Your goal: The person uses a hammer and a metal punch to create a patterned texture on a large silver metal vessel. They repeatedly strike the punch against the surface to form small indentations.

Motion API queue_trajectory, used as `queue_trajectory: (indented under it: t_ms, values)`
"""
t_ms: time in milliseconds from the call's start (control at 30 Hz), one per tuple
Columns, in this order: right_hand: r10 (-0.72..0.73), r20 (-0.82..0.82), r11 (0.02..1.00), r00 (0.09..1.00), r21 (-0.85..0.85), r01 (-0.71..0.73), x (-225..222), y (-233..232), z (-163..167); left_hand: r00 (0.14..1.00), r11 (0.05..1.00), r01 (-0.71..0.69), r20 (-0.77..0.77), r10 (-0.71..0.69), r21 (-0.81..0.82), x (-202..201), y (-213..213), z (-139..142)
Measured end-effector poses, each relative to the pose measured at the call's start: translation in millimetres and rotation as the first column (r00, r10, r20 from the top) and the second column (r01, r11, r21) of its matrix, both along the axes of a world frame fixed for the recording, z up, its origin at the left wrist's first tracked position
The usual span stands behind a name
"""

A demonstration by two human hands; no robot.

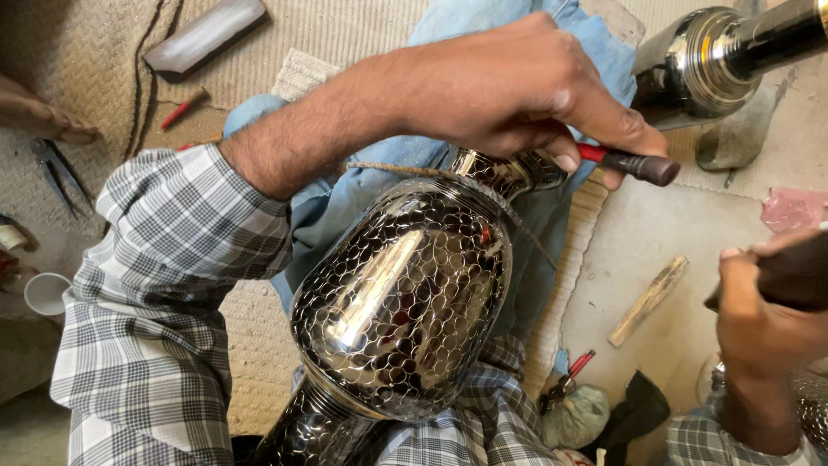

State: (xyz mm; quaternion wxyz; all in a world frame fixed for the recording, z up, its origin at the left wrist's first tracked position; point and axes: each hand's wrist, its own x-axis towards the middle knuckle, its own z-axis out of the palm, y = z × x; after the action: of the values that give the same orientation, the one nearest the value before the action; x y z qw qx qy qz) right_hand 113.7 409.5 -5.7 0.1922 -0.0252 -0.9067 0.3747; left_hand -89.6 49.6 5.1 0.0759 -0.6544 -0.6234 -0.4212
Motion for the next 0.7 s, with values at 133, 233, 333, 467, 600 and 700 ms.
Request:
queue_trajectory:
  t_ms: [133,233,333,467,600,700]
  values:
    - [-0.011,0.0,0.999,1.0,-0.05,0.011,-3,1,1,0.994,0.998,0.058,0.098,-0.055,-0.026,0,2,3]
    - [0.108,-0.025,0.964,0.994,0.246,-0.099,-8,18,-8,0.997,0.999,0.05,0.067,-0.049,-0.011,-1,-1,0]
    - [0.146,-0.006,0.932,0.989,0.337,-0.135,-7,35,-17,1.0,1.0,0.003,0.029,-0.003,0.024,-1,-6,-4]
    - [0.161,0.045,0.943,0.986,0.289,-0.167,-6,42,-18,0.996,0.997,-0.067,0.056,0.066,0.03,6,0,-9]
    - [0.133,0.135,0.914,0.982,0.367,-0.174,-19,31,0,0.992,0.99,-0.049,0.121,0.033,0.133,9,-1,-13]
    - [0.174,0.185,0.866,0.967,0.438,-0.24,-34,17,18,0.98,0.986,-0.067,0.198,0.035,0.154,12,-5,-18]
